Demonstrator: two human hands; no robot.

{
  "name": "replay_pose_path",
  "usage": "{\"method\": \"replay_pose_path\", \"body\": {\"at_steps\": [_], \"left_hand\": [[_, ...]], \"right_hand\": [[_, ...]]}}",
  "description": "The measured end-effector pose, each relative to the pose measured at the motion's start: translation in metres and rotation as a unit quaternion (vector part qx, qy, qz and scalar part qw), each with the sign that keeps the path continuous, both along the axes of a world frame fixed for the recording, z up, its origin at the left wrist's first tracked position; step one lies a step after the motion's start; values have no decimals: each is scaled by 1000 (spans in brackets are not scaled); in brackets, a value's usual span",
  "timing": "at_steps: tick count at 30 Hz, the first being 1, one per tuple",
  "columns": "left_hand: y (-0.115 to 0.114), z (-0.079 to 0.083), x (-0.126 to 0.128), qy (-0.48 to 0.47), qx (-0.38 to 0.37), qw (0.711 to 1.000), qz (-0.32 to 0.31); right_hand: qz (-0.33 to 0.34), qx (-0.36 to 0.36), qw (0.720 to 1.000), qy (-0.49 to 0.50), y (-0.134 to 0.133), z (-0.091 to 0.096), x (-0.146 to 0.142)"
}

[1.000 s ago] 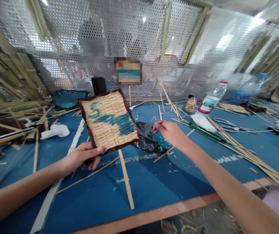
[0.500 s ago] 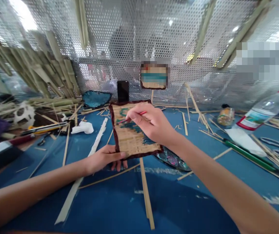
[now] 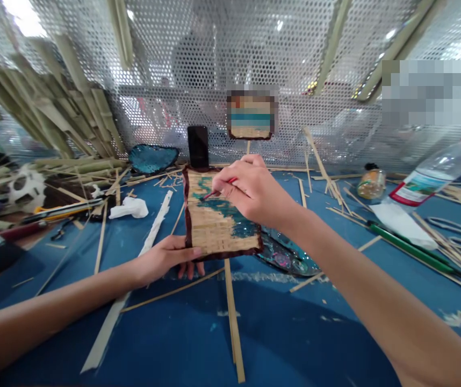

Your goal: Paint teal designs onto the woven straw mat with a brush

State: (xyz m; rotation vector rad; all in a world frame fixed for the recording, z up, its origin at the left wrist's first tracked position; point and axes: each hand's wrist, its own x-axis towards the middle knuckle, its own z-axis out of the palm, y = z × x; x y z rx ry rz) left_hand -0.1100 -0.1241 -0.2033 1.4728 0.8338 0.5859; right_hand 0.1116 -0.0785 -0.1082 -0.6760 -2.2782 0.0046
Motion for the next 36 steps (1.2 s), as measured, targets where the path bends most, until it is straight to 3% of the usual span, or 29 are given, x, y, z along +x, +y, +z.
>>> {"method": "replay_pose_path", "body": {"at_steps": [6, 11, 16, 21, 26, 36], "left_hand": [[-1, 2, 0, 12, 4, 1000, -12], [-1, 5, -1, 12, 0, 1000, -20], [1, 5, -2, 6, -2, 1000, -30], [1, 4, -3, 18, -7, 999, -32], [1, 5, -3, 12, -8, 999, -35], [2, 3, -4, 24, -6, 999, -43]], "right_hand": [[12, 25, 1000, 0, -1, 3, 4], [-26, 21, 999, 17, 2, 1, 9], [21, 1, 999, -24, -2, -3, 4], [3, 14, 999, -30, -2, -2, 6], [39, 12, 998, -37, -2, -5, 2], [38, -9, 998, -39, -5, -6, 0]]}}
